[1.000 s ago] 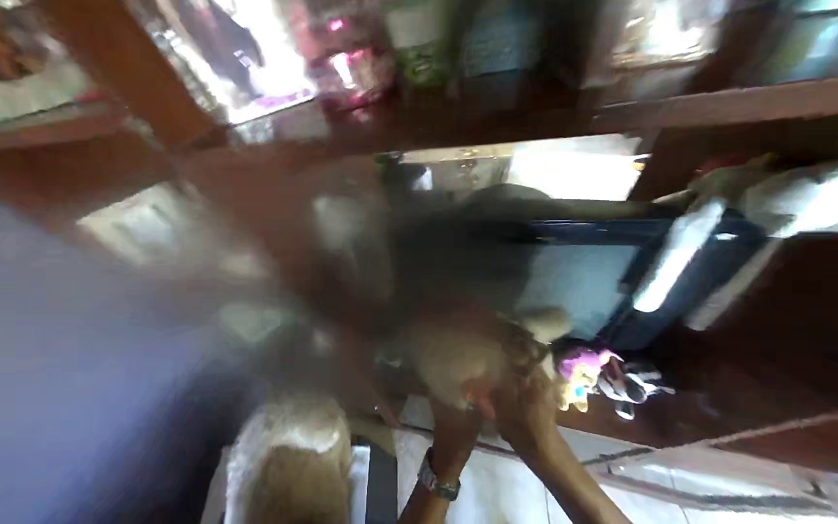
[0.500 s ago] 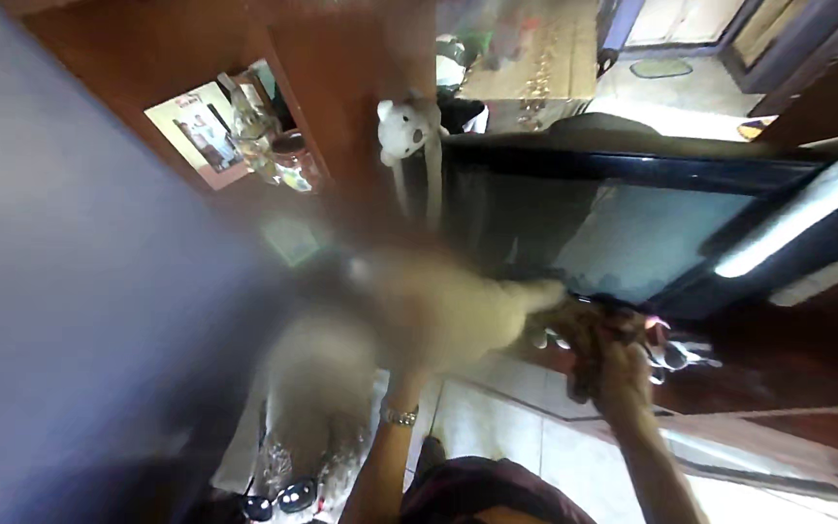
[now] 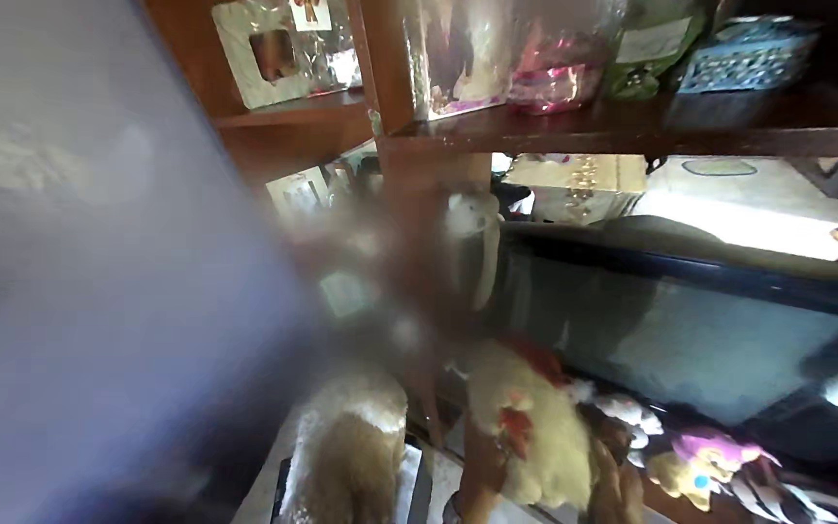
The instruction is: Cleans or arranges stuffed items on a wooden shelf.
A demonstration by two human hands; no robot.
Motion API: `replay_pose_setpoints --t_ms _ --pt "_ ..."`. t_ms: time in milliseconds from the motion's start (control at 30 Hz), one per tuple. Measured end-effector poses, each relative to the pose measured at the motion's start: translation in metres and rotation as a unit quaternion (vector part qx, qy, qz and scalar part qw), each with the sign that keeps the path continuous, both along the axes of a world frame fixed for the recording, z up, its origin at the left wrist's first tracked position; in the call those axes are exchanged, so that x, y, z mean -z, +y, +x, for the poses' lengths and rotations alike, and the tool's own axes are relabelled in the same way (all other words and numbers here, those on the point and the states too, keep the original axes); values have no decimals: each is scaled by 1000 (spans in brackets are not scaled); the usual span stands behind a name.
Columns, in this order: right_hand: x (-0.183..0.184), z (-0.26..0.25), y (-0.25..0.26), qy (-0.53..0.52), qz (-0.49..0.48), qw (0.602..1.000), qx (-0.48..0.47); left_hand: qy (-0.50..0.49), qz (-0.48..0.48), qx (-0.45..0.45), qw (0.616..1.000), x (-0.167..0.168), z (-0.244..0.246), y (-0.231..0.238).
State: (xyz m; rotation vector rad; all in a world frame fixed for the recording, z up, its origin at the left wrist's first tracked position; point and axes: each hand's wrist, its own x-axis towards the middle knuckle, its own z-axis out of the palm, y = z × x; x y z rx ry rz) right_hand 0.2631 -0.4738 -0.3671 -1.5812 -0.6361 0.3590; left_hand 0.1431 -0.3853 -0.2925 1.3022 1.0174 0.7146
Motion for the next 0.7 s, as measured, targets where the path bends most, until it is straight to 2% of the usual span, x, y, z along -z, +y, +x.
replay_pose_setpoints --t_ms 67,133,200,233,300,367,433,500,567,633,700 --pt "23 10 -10 43 -93 993 -61 3 67 -20 998 33 0 10" --pt "47 23 -19 73 -129 980 -129 -9 116 -59 991 25 -7 15" --pt "42 40 -25 66 -44 991 -110 -4 126 -72 989 2 -11 24" --pt "25 49 -31 69 13 995 -68 -12 128 -64 990 -1 -11 29" --pt "-32 64 -35 66 116 991 19 -25 152 -32 988 0 -2 32" --pt "-84 61 -36 10 169 983 77 23 179 16 983 -1 6 23" --pt "-108 46 -28 -88 175 979 64 85 210 66 972 -1 16 14" --pt "-105 39 -5 -270 99 958 -5 121 236 112 958 1 25 6" --pt "-95 41 26 -423 -16 905 -44 136 254 127 949 4 28 -2" --pt "-84 47 43 -445 -37 894 -33 136 281 123 942 11 25 -1" --pt "-83 54 49 -419 -36 907 -14 125 332 114 928 23 22 1"
